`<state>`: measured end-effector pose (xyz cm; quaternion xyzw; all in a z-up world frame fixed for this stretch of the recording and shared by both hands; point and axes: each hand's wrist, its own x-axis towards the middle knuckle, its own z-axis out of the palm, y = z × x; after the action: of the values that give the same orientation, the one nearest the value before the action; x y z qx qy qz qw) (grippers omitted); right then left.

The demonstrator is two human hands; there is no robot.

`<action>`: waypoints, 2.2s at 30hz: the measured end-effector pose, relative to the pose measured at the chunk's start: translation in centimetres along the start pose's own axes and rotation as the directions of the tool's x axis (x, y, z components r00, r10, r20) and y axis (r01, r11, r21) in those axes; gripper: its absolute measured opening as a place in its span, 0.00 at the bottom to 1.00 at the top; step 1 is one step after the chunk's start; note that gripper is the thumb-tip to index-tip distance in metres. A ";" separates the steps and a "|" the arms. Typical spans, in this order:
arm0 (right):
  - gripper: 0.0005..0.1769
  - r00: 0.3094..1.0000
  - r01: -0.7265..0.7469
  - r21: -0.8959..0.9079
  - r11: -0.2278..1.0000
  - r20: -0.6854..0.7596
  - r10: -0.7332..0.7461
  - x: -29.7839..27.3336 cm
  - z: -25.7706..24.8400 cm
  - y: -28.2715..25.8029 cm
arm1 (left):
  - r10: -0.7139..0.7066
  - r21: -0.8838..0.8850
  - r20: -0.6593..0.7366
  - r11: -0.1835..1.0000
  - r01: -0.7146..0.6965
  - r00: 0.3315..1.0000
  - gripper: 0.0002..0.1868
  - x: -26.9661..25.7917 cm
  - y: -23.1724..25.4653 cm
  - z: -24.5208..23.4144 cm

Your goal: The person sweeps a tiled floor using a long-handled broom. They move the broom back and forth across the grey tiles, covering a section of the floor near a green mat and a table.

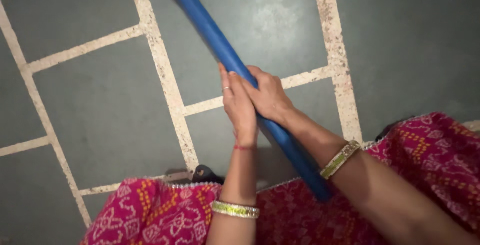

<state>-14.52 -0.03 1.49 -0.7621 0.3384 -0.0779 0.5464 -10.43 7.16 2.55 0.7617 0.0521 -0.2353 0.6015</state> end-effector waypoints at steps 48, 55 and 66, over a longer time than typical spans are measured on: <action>0.32 0.922 0.105 -0.624 0.774 0.354 0.160 4.9 -10.6 0.6 | 0.028 0.113 0.749 0.979 -0.170 0.662 0.11 -7.6 2.7 6.0; 0.18 0.836 0.524 -0.289 0.801 -0.006 -0.548 2.2 -1.4 4.4 | 0.030 -0.010 0.331 1.000 -0.029 0.943 0.10 1.0 3.0 1.6; 0.21 0.911 -0.240 0.013 0.971 -0.344 0.229 -0.4 -0.2 3.3 | -0.007 -0.177 0.289 0.982 0.060 0.957 0.26 0.7 -2.0 2.5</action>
<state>-16.32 -0.51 -1.30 -0.6987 0.5184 -0.1383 0.4733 -11.21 5.21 0.08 0.6597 -0.0013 -0.3478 0.6662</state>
